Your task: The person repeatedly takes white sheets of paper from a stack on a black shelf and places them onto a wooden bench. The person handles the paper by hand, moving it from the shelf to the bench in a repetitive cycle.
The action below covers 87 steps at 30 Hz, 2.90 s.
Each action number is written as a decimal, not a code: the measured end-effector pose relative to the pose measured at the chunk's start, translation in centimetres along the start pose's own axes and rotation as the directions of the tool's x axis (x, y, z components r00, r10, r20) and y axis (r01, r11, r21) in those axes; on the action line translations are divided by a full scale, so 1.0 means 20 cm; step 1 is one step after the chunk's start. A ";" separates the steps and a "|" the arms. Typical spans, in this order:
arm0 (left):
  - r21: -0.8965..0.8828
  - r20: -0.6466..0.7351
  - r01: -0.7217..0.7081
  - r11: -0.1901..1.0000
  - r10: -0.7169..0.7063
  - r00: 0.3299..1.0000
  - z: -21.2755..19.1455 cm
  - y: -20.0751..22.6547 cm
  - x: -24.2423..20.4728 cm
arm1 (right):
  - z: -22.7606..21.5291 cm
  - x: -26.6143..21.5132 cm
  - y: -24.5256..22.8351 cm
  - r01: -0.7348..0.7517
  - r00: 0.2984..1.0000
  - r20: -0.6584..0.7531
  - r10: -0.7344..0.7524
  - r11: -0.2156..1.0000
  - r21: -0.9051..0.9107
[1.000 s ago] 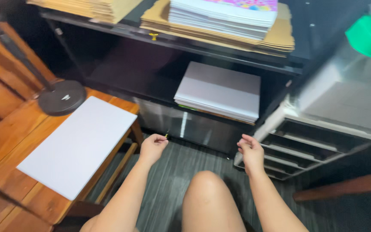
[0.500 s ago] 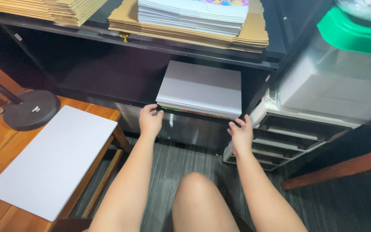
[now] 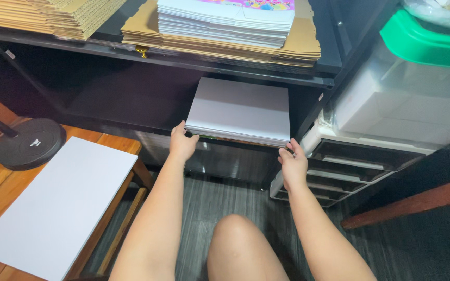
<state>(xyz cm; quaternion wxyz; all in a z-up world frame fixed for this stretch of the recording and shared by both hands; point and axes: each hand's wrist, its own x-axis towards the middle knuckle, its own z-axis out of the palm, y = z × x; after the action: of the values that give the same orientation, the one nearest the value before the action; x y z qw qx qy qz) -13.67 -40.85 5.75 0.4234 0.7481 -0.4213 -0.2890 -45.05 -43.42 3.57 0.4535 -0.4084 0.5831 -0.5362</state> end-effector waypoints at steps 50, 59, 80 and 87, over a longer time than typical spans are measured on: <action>-0.191 -0.090 0.038 0.981 -0.056 0.994 -0.08 0.11 -0.13 | 0.01 0.05 0.07 0.121 0.986 -0.113 -0.126 0.992 -0.047; -0.395 -0.085 -0.005 0.919 -0.031 0.996 -0.07 0.04 -0.19 | -0.02 -0.03 0.06 0.118 0.989 -0.093 -0.115 0.992 0.032; -0.780 -0.057 0.082 0.620 -0.201 0.978 -0.18 -0.12 -0.51 | -0.24 -0.23 0.17 -0.082 0.995 -0.036 0.096 0.956 0.283; -0.778 0.003 0.161 0.607 -0.252 0.968 -0.12 -0.34 -0.36 | -0.32 -0.21 0.22 -0.136 0.987 -0.027 0.156 0.924 0.357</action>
<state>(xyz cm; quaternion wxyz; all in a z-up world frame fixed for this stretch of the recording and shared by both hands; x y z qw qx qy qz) -12.64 -31.60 1.46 0.6882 0.5521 -0.1447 -0.4479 -50.11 -37.31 -0.40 0.5422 -0.2608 0.5180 -0.6080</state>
